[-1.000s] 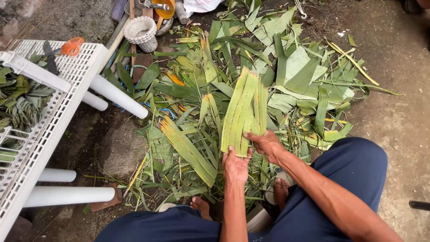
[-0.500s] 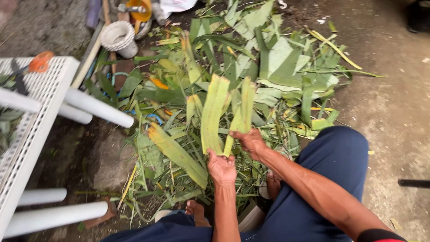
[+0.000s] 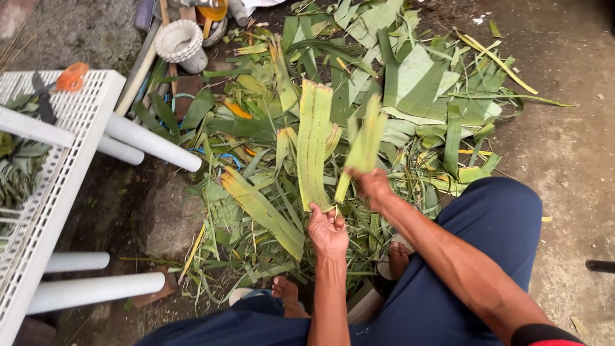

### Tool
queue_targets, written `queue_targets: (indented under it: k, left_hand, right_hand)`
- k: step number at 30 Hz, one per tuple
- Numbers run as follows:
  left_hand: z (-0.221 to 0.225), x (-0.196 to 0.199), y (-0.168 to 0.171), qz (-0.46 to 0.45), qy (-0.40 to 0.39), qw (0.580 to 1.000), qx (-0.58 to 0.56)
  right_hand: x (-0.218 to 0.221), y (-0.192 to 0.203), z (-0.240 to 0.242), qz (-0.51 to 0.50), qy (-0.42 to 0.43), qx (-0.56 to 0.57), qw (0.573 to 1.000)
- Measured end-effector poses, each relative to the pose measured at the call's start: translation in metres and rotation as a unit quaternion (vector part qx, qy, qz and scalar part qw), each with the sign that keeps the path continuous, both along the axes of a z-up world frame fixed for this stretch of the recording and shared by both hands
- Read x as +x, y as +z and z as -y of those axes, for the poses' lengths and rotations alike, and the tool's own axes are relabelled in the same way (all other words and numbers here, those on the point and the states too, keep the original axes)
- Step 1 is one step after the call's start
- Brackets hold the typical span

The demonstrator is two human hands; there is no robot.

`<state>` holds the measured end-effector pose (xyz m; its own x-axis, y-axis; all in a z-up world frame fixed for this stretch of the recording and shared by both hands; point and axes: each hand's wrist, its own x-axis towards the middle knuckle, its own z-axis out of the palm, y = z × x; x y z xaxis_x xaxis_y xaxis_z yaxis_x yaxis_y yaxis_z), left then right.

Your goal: Stripping banana leaves from the central rib and cutting them into smaller strips using a knife.

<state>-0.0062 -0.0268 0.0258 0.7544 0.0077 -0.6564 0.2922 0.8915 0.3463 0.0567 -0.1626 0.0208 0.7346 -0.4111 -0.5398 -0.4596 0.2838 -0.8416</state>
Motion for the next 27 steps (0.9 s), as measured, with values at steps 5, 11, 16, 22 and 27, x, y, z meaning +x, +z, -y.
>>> queue_targets:
  k: [5, 11, 16, 22, 27]
  left_hand:
    - [-0.029, -0.005, 0.007, 0.013, 0.026, 0.999, -0.019]
    - [-0.025, 0.002, -0.006, 0.068, 0.034, 0.996, -0.036]
    - [-0.017, -0.005, -0.013, 0.066, 0.027, 0.997, -0.024]
    - [-0.017, -0.009, -0.028, 0.006, 0.062, 0.998, 0.011]
    - [-0.004, -0.013, -0.055, -0.048, 0.047, 0.995, 0.077]
  right_hand:
    - [0.034, -0.005, 0.070, 0.048, -0.051, 0.015, 0.997]
    - [0.011, 0.026, 0.022, 0.051, 0.047, 0.143, 0.987]
    - [-0.008, 0.018, -0.003, 0.062, 0.074, 0.173, 0.980]
    - [-0.037, 0.066, -0.062, 0.157, 0.068, 0.203, 0.964]
    - [-0.065, 0.044, -0.086, 0.010, 0.134, 0.125, 0.983]
